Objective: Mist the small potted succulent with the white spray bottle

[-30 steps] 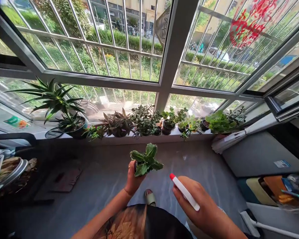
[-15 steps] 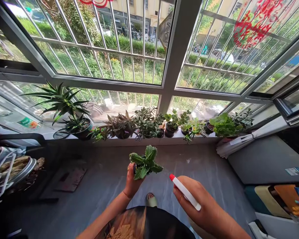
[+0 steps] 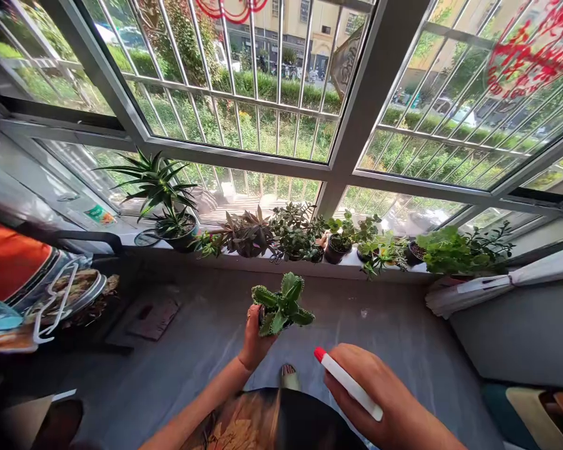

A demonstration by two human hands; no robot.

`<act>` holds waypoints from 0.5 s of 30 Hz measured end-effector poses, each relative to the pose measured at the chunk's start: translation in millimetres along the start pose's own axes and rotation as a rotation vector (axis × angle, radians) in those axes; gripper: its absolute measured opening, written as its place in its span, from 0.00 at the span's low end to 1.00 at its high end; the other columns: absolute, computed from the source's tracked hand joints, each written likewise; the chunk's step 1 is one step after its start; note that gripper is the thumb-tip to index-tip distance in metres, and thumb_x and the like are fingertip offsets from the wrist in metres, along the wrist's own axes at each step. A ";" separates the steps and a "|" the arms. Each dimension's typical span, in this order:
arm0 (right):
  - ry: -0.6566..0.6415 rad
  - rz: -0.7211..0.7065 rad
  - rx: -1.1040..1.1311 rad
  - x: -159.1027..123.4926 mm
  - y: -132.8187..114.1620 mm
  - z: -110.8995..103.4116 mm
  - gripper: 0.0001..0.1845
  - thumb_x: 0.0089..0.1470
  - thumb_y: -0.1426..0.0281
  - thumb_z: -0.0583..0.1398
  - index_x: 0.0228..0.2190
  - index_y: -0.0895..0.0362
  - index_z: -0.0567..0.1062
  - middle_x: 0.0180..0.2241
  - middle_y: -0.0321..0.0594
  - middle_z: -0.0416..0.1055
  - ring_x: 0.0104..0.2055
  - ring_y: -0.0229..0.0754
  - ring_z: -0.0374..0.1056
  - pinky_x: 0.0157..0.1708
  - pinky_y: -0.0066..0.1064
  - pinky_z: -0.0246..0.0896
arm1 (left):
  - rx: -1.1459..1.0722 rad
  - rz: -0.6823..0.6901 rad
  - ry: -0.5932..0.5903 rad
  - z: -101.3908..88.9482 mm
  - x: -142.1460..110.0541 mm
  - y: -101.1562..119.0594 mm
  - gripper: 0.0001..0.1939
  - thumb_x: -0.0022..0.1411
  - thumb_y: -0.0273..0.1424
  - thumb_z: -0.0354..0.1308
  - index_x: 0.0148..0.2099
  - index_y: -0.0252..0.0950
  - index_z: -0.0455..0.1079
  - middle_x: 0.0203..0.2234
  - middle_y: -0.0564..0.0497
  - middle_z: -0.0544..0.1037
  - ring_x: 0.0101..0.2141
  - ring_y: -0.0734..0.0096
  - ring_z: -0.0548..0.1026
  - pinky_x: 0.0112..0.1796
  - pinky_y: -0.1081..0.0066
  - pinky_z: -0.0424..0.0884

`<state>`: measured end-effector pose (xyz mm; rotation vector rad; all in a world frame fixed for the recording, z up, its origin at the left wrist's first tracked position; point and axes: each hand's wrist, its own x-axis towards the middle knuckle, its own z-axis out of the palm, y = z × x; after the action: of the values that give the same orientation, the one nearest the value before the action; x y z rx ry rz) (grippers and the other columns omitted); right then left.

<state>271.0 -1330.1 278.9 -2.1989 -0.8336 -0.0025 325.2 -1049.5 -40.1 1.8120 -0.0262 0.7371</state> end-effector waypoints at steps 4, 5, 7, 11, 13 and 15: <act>-0.041 -0.073 -0.029 10.4 -7.8 0.0 0.26 0.75 0.69 0.63 0.69 0.42 0.71 0.54 0.40 0.83 0.53 0.48 0.83 0.57 0.30 0.79 | 0.037 0.066 0.011 -7.4 2.2 -1.8 0.41 0.58 0.34 0.72 0.72 0.46 0.66 0.60 0.40 0.78 0.57 0.38 0.77 0.59 0.44 0.74; -0.044 -0.075 -0.026 12.7 -8.9 1.0 0.27 0.75 0.70 0.63 0.70 0.43 0.70 0.55 0.41 0.82 0.54 0.48 0.82 0.59 0.30 0.78 | 0.048 0.085 0.016 -8.8 2.8 -2.0 0.41 0.58 0.34 0.72 0.72 0.46 0.65 0.60 0.40 0.78 0.57 0.39 0.78 0.59 0.44 0.74; -0.068 -0.057 -0.003 16.2 -9.0 4.5 0.26 0.75 0.71 0.62 0.69 0.44 0.71 0.55 0.41 0.82 0.54 0.47 0.82 0.59 0.31 0.77 | 0.067 0.114 0.018 -10.8 3.8 -2.0 0.43 0.58 0.33 0.72 0.73 0.46 0.63 0.60 0.39 0.78 0.57 0.41 0.78 0.58 0.45 0.75; 0.011 -0.065 0.025 16.5 0.5 12.4 0.25 0.74 0.69 0.65 0.67 0.43 0.72 0.54 0.40 0.83 0.51 0.48 0.84 0.55 0.31 0.80 | 0.071 0.098 0.009 -13.1 4.9 -0.8 0.41 0.59 0.33 0.72 0.72 0.45 0.64 0.59 0.40 0.78 0.55 0.43 0.79 0.56 0.47 0.76; 0.055 -0.062 0.014 13.8 6.7 14.2 0.24 0.73 0.68 0.66 0.65 0.42 0.75 0.53 0.39 0.84 0.49 0.49 0.84 0.52 0.31 0.82 | 0.066 0.082 0.028 -14.3 4.8 -1.0 0.40 0.58 0.33 0.72 0.71 0.45 0.66 0.58 0.40 0.79 0.55 0.42 0.79 0.56 0.47 0.77; 0.062 -0.039 0.001 11.7 10.1 14.1 0.22 0.73 0.68 0.66 0.64 0.42 0.77 0.52 0.39 0.84 0.48 0.50 0.85 0.51 0.31 0.82 | 0.066 0.083 0.050 -15.6 4.7 -2.2 0.41 0.58 0.34 0.73 0.71 0.45 0.66 0.58 0.40 0.79 0.54 0.42 0.80 0.55 0.46 0.78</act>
<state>282.4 -1319.0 265.2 -2.1702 -0.8410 -0.0885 322.4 -1033.6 -36.8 1.8639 -0.0446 0.8506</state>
